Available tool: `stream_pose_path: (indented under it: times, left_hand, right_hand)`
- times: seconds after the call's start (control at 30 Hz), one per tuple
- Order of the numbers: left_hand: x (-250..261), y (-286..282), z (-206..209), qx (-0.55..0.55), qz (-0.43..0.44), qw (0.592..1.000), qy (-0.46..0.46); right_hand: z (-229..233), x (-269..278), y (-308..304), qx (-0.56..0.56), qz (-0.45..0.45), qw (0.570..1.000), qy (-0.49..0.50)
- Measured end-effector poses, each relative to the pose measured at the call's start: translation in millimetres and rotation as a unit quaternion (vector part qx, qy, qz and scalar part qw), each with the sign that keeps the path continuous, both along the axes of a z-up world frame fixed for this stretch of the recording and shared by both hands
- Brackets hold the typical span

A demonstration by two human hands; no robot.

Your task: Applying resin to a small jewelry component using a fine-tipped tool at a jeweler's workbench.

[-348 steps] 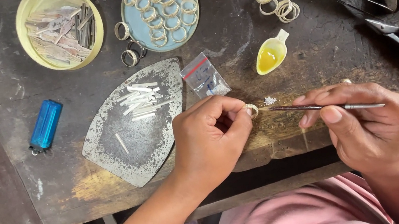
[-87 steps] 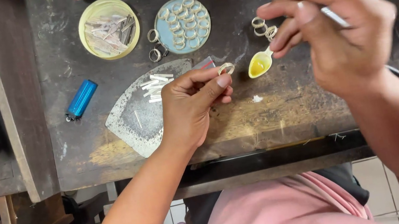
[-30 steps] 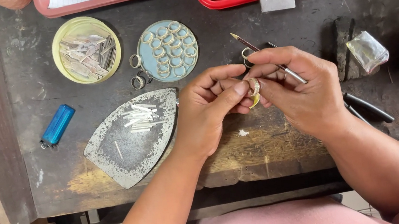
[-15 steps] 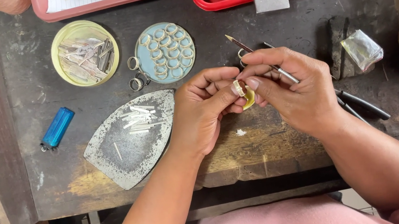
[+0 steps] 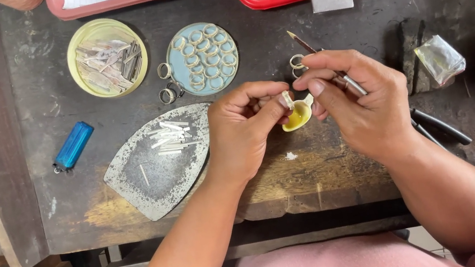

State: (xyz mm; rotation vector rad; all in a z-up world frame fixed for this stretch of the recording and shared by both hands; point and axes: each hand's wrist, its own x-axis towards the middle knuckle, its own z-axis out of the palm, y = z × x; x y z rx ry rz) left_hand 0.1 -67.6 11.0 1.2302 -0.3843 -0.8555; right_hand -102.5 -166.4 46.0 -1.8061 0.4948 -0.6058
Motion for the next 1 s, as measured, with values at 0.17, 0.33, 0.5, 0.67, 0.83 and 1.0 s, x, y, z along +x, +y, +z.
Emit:
stream_pose_path:
  times: [0.17,0.33,0.5,0.67,0.83,1.0]
  left_hand:
    - [-0.2,2.1,1.4,0.015,-0.008,0.997,-0.081]
    - [-0.6,3.0,4.1,0.029,-0.009,0.986,-0.164]
    - [-1.3,4.4,6.0,0.015,-0.007,0.977,-0.214]
    - [-2.0,4.8,6.6,-0.004,0.010,0.952,-0.305]
    - [-2.3,4.9,5.1,-0.032,0.023,0.927,-0.374]
    - [-2.5,4.7,4.6,-0.037,0.029,0.919,-0.392]
  right_hand:
    - [-0.3,0.1,0.0,-0.016,0.004,1.000,0.002]
    - [-1.7,-0.4,-0.4,-0.033,0.003,0.999,0.003]
    - [-1.7,-0.4,0.3,-0.028,-0.003,1.000,-0.001]
    - [-2.9,-1.0,0.2,-0.027,0.000,1.000,-0.006]
    - [-1.3,-0.6,0.7,-0.033,0.002,0.999,-0.006]
    - [-2.4,-0.6,0.9,-0.030,-0.003,1.000,-0.007]
